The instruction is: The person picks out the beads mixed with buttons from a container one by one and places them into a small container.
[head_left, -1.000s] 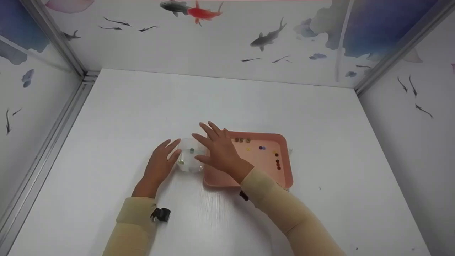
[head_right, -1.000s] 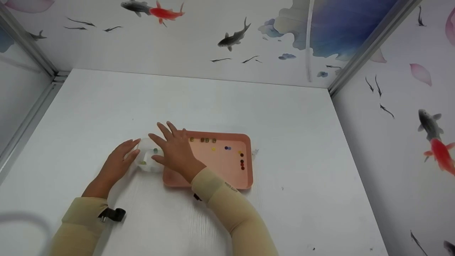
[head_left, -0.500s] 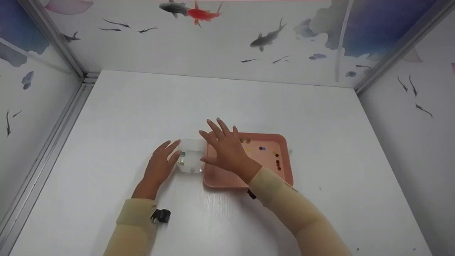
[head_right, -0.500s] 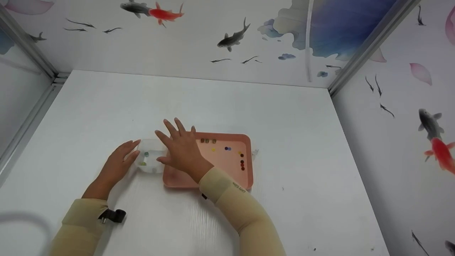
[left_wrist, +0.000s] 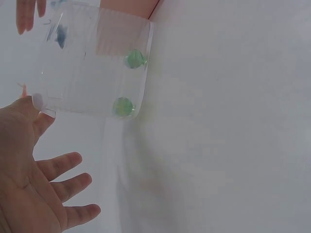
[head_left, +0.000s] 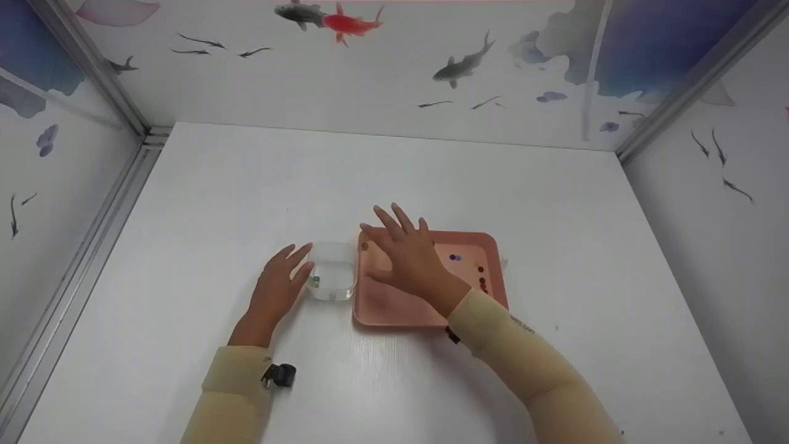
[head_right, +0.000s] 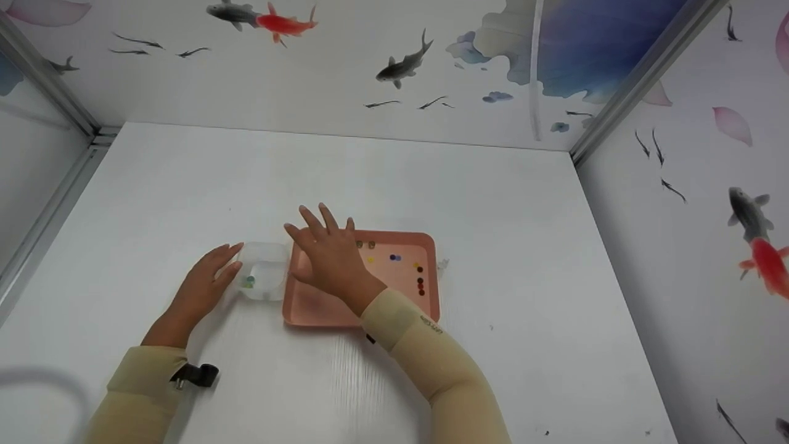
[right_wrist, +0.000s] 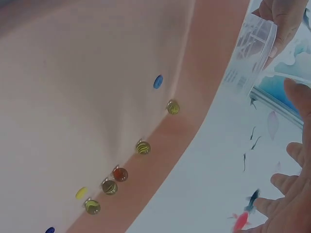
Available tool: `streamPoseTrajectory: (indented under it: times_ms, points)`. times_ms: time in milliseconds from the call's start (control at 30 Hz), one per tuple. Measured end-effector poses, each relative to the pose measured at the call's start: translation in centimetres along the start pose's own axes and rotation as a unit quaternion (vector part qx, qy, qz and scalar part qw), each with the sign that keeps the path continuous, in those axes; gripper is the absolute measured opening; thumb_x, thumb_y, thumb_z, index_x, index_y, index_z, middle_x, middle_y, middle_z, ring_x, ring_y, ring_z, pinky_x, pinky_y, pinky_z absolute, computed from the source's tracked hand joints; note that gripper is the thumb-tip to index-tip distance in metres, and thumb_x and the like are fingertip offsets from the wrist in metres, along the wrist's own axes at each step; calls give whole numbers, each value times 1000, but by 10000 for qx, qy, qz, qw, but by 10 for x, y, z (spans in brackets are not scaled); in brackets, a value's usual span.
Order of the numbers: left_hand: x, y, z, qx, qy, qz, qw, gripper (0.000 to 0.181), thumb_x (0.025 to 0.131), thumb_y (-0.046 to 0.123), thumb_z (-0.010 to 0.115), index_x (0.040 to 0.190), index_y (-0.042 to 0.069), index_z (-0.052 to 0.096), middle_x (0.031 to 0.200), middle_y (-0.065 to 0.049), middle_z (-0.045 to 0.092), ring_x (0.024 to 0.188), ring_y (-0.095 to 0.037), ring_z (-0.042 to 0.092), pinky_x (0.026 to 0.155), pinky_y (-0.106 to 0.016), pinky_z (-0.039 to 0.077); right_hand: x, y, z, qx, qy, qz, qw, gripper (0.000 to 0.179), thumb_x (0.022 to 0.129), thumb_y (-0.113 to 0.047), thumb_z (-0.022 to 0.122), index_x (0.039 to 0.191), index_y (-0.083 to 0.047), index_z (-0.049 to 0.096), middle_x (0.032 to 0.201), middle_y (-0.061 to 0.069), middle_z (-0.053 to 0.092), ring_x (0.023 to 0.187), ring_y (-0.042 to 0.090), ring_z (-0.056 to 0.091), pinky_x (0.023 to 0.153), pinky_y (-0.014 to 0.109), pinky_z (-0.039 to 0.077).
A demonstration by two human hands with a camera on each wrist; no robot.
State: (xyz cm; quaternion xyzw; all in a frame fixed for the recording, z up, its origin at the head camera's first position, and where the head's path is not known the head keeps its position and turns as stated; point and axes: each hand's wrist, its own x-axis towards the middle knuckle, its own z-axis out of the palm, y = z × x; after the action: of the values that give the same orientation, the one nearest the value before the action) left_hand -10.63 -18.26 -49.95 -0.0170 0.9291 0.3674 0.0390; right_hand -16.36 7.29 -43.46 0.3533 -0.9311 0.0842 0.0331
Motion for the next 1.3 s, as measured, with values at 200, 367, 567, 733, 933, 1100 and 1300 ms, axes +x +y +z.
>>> streamPoseTrajectory:
  times_ms: [200, 367, 567, 733, 933, 1100, 1300]
  points:
    - [0, 0, 0, 23, 9, 32, 10000, 52, 103, 40, 44, 149, 17, 39, 153, -22, 31, 141, -43, 26, 113, -59, 22, -5, 9, 0, 200, 61, 73, 9998, 72, 85, -46, 72, 146, -25, 41, 159, 5, 24, 147, 32, 17, 105, 70, 25]
    - [0, 0, 0, 33, 35, 30, 10000, 51, 103, 40, 44, 148, 17, 40, 153, -22, 32, 141, -43, 26, 113, -59, 22, -8, 15, 1, 258, 93, 60, 9996, 72, 85, -46, 72, 146, -23, 41, 158, 5, 27, 146, 31, 19, 105, 69, 26]
    - [-1, 1, -1, 31, 35, 5, 10000, 52, 102, 43, 43, 148, 18, 41, 153, -21, 32, 141, -43, 26, 113, -59, 23, -11, 21, 3, 378, 186, 79, 9991, 76, 83, -47, 73, 147, -21, 41, 157, 4, 30, 146, 31, 22, 105, 68, 28]
    - [-1, 2, -2, 54, -47, -62, 10000, 53, 102, 44, 42, 149, 19, 39, 154, -19, 30, 142, -42, 24, 113, -60, 22, -13, 28, 2, 408, 152, 152, 9989, 73, 84, -45, 73, 147, -23, 42, 156, 3, 33, 145, 29, 24, 105, 66, 30]
    - [0, 2, -1, 63, -40, -28, 10000, 53, 102, 45, 42, 149, 19, 40, 154, -20, 30, 142, -42, 24, 113, -59, 22, -15, 35, -1, 579, -10, 291, 9979, 73, 85, -43, 73, 147, -24, 41, 155, 3, 34, 144, 28, 26, 108, 63, 29]
    - [0, 0, -1, 42, 9, 17, 10000, 52, 102, 42, 44, 149, 18, 40, 153, -21, 31, 141, -43, 25, 113, -59, 22, -17, 42, -3, 692, 68, 342, 9970, 70, 85, -40, 74, 146, -22, 44, 153, 2, 38, 143, 27, 30, 108, 59, 32]
    - [-1, 0, 0, 29, 59, 39, 10000, 51, 102, 39, 45, 148, 17, 41, 153, -21, 31, 141, -43, 26, 113, -59, 22, -18, 48, -2, 823, 256, 410, 9954, 67, 85, -37, 75, 144, -20, 47, 151, 2, 42, 141, 25, 34, 109, 55, 33]
